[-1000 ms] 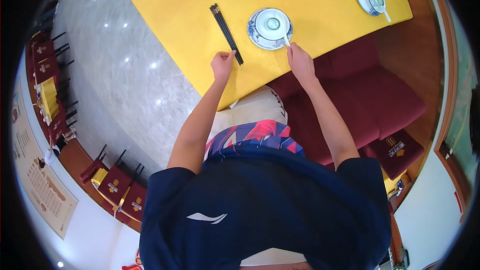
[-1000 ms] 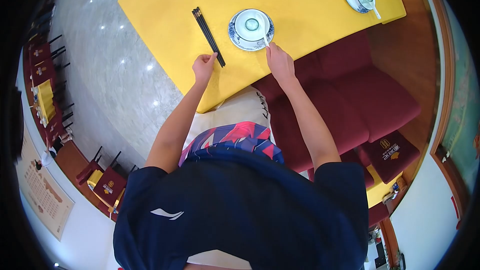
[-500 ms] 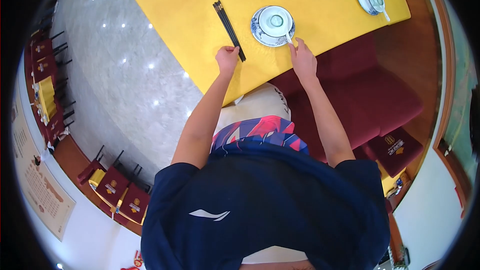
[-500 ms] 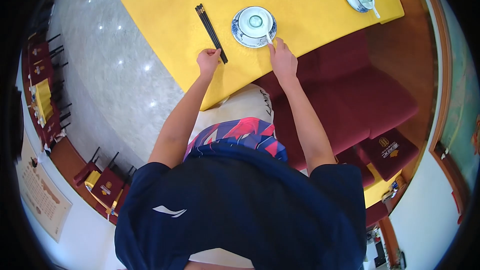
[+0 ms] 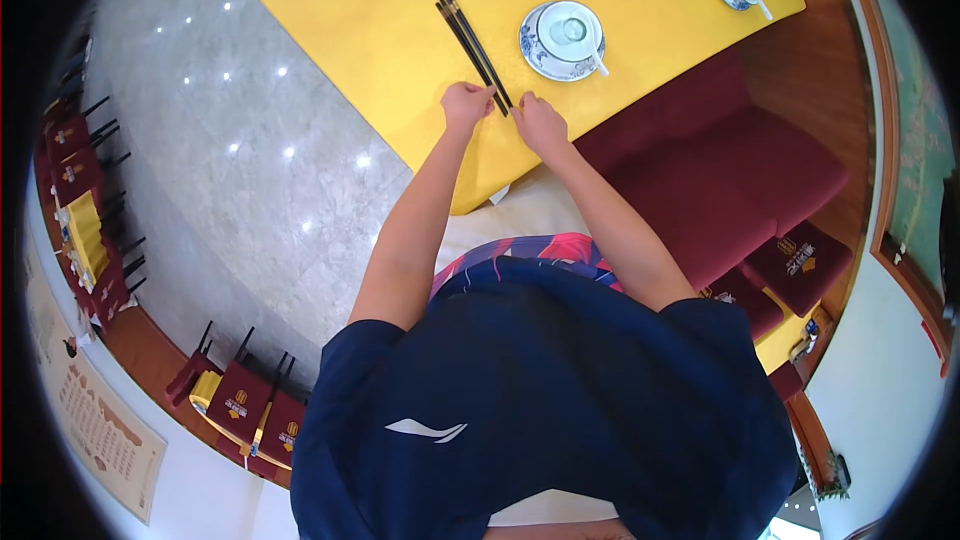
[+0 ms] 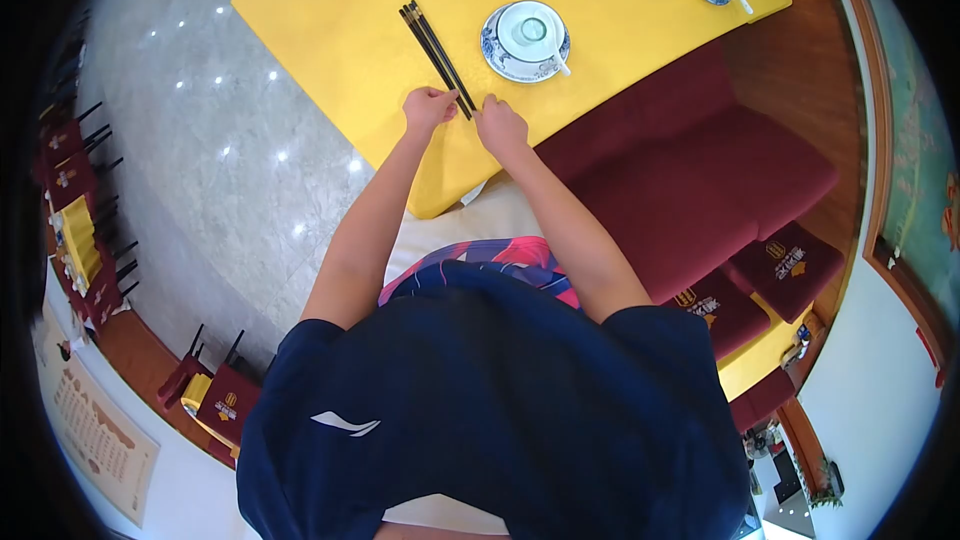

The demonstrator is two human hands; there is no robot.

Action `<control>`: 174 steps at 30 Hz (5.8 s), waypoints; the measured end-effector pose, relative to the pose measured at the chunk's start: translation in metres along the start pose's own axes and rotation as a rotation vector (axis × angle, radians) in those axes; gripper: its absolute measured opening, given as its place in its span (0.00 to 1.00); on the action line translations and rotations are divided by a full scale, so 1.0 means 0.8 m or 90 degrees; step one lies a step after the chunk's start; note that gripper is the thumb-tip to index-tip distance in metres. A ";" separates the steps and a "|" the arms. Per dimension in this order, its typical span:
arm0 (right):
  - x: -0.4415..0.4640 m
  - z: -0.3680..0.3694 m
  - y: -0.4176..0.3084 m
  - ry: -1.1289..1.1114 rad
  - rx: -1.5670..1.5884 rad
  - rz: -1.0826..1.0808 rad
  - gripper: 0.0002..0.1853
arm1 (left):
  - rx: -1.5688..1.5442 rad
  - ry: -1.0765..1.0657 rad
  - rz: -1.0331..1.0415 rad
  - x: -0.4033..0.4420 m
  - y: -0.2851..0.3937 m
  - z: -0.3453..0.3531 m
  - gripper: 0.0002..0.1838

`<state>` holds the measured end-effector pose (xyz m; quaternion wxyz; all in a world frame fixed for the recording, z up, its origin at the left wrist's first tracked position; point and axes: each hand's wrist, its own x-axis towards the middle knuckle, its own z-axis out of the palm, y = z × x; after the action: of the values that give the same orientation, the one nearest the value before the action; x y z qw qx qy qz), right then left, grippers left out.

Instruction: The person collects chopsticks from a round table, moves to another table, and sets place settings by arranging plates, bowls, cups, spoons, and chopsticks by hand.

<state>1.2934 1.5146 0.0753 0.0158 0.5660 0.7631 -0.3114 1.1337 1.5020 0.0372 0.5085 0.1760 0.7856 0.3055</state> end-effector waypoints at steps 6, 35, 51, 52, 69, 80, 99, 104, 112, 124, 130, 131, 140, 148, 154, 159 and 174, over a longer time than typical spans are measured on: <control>0.021 0.025 -0.019 -0.068 -0.101 0.029 0.14 | 0.165 -0.025 0.065 -0.001 0.005 -0.006 0.14; -0.018 0.034 0.017 -0.025 -0.050 -0.017 0.10 | 0.270 0.109 0.202 0.026 0.025 0.023 0.13; -0.002 0.029 0.007 0.036 0.108 -0.008 0.12 | 0.133 0.023 0.044 0.000 0.046 0.033 0.15; -0.001 0.029 0.004 0.030 0.085 0.009 0.11 | 0.134 0.022 0.043 0.003 0.047 0.033 0.15; -0.104 -0.050 0.040 0.020 0.259 0.091 0.11 | -0.169 -0.069 -0.083 -0.022 0.046 0.051 0.13; -0.136 -0.186 -0.048 0.274 0.339 -0.093 0.06 | -0.847 -0.371 -0.312 -0.080 -0.001 0.079 0.12; -0.076 -0.183 -0.068 0.253 0.309 -0.264 0.09 | 0.181 -0.070 0.715 -0.136 0.101 -0.022 0.12; -0.070 -0.199 -0.058 0.232 0.286 -0.263 0.09 | 0.267 -0.130 0.729 -0.124 0.112 -0.019 0.08; -0.067 -0.159 0.037 0.187 0.276 -0.102 0.11 | 0.156 -0.025 0.698 -0.123 0.111 -0.008 0.05; -0.039 -0.047 0.060 0.162 0.303 -0.123 0.11 | 0.301 -0.158 0.876 -0.142 0.105 0.016 0.07; -0.065 -0.094 0.071 0.062 0.385 -0.037 0.10 | 0.059 -0.112 0.571 -0.146 0.149 0.024 0.05; -0.074 -0.104 0.080 0.046 0.377 0.004 0.11 | -0.046 -0.123 0.402 -0.141 0.159 0.030 0.06; -0.109 -0.190 0.150 0.265 1.032 0.132 0.14 | -0.291 -0.322 0.170 -0.110 0.262 0.143 0.11; 0.066 -0.275 0.344 0.329 0.929 0.176 0.16 | -0.323 -0.415 0.062 0.065 0.354 0.370 0.06; 0.198 -0.307 0.445 0.367 0.954 0.219 0.17 | -0.282 -0.412 -0.025 0.204 0.418 0.500 0.07; 0.245 -0.318 0.484 0.354 0.946 0.202 0.18 | -0.233 -0.414 -0.053 0.245 0.449 0.535 0.06; 0.265 -0.333 0.520 0.301 1.014 0.251 0.18 | 0.038 -0.451 0.042 0.261 0.490 0.547 0.06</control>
<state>1.6681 1.8960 0.0196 -0.4928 0.5805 0.1873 -0.6206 1.4291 2.0514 0.0216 0.7338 0.3108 0.5631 0.2186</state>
